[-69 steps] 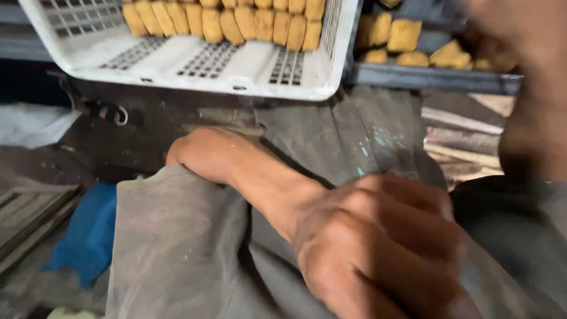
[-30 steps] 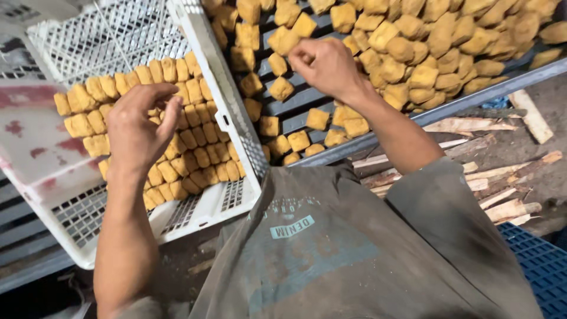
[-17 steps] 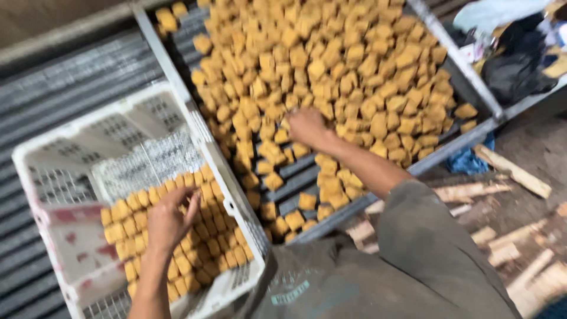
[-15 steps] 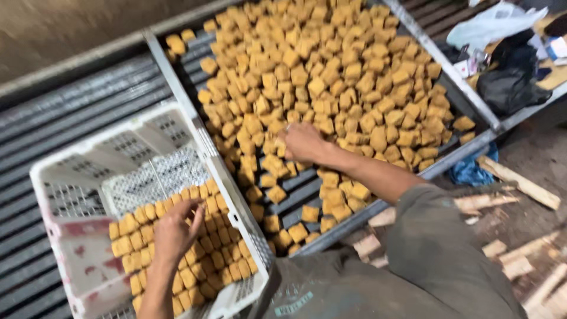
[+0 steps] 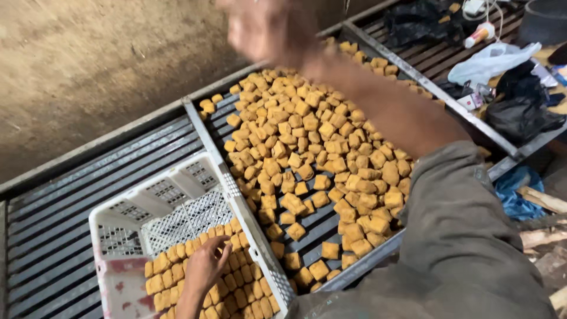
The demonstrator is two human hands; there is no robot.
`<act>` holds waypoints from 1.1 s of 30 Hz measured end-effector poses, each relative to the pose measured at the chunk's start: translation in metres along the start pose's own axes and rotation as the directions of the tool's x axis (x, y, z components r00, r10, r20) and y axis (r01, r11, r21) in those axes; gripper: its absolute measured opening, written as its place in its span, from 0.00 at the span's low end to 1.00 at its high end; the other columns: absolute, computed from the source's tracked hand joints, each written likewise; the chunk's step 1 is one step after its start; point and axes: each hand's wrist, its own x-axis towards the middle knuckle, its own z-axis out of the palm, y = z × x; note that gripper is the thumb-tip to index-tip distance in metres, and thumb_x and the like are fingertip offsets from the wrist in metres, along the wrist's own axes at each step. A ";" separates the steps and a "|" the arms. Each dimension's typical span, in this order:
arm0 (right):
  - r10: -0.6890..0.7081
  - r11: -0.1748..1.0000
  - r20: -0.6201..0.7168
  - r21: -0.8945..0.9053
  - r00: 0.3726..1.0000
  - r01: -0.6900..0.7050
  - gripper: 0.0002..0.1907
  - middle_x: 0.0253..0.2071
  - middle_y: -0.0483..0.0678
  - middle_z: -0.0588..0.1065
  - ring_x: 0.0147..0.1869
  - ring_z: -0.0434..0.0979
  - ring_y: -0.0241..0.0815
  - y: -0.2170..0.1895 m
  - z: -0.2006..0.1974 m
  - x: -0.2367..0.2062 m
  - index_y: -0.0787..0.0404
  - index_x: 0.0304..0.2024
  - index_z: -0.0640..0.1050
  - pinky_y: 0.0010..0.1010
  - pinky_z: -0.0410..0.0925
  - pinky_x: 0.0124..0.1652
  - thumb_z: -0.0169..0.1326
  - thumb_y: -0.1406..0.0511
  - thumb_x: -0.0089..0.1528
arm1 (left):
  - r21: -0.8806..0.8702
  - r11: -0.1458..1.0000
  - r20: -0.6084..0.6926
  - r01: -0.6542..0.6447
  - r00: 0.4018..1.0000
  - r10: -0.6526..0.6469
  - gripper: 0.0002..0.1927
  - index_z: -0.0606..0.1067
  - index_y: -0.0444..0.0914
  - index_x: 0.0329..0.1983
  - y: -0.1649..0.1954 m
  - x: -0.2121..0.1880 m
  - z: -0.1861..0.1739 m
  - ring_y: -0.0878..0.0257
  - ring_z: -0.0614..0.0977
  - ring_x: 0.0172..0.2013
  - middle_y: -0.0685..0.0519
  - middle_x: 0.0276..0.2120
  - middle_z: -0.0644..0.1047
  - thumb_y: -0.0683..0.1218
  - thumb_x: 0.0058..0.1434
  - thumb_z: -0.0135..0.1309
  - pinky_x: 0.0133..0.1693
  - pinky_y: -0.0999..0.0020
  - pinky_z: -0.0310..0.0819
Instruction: The person carries a white plastic basket to a metal rack covered with yellow tempeh cubes, then picks the cubes one by one from the rack and arranges them in neat rows inside the basket, occasionally turning a piece over before placing it. The basket gradually fills as the person works along the rack.
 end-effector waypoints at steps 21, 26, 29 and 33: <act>0.292 0.639 0.852 0.163 0.434 -0.752 0.24 0.60 0.56 0.69 0.53 0.74 0.59 -0.256 0.001 -0.370 0.61 0.61 0.73 0.52 0.70 0.49 0.62 0.68 0.64 | -0.013 0.981 0.029 -0.192 0.981 0.193 0.11 0.80 0.38 0.52 0.007 -0.020 0.000 0.52 0.83 0.37 0.49 0.40 0.82 0.45 0.69 0.61 0.41 0.58 0.78; 0.253 0.812 0.767 0.163 0.590 -0.561 0.24 0.60 0.46 0.75 0.63 0.72 0.49 -0.245 0.007 -0.356 0.56 0.61 0.74 0.45 0.68 0.57 0.63 0.72 0.63 | -0.018 0.981 0.035 -0.191 0.981 0.192 0.11 0.80 0.38 0.53 0.011 -0.022 -0.002 0.51 0.84 0.38 0.48 0.41 0.82 0.45 0.70 0.61 0.42 0.58 0.78; 0.259 0.760 0.764 0.216 0.591 -0.612 0.25 0.49 0.51 0.75 0.57 0.73 0.54 -0.233 0.012 -0.344 0.58 0.57 0.75 0.48 0.69 0.53 0.68 0.66 0.59 | -0.025 0.981 0.011 -0.191 0.981 0.192 0.11 0.80 0.37 0.52 0.005 -0.023 -0.003 0.51 0.84 0.38 0.48 0.40 0.83 0.45 0.69 0.61 0.42 0.58 0.78; 0.169 0.599 0.691 0.494 0.703 -0.630 0.19 0.55 0.52 0.73 0.59 0.75 0.50 -0.227 0.028 -0.329 0.64 0.55 0.71 0.40 0.72 0.57 0.64 0.69 0.65 | -0.033 0.994 0.059 -0.100 0.993 0.102 0.13 0.80 0.37 0.53 -0.002 -0.023 -0.001 0.54 0.83 0.32 0.49 0.40 0.83 0.47 0.70 0.62 0.39 0.58 0.78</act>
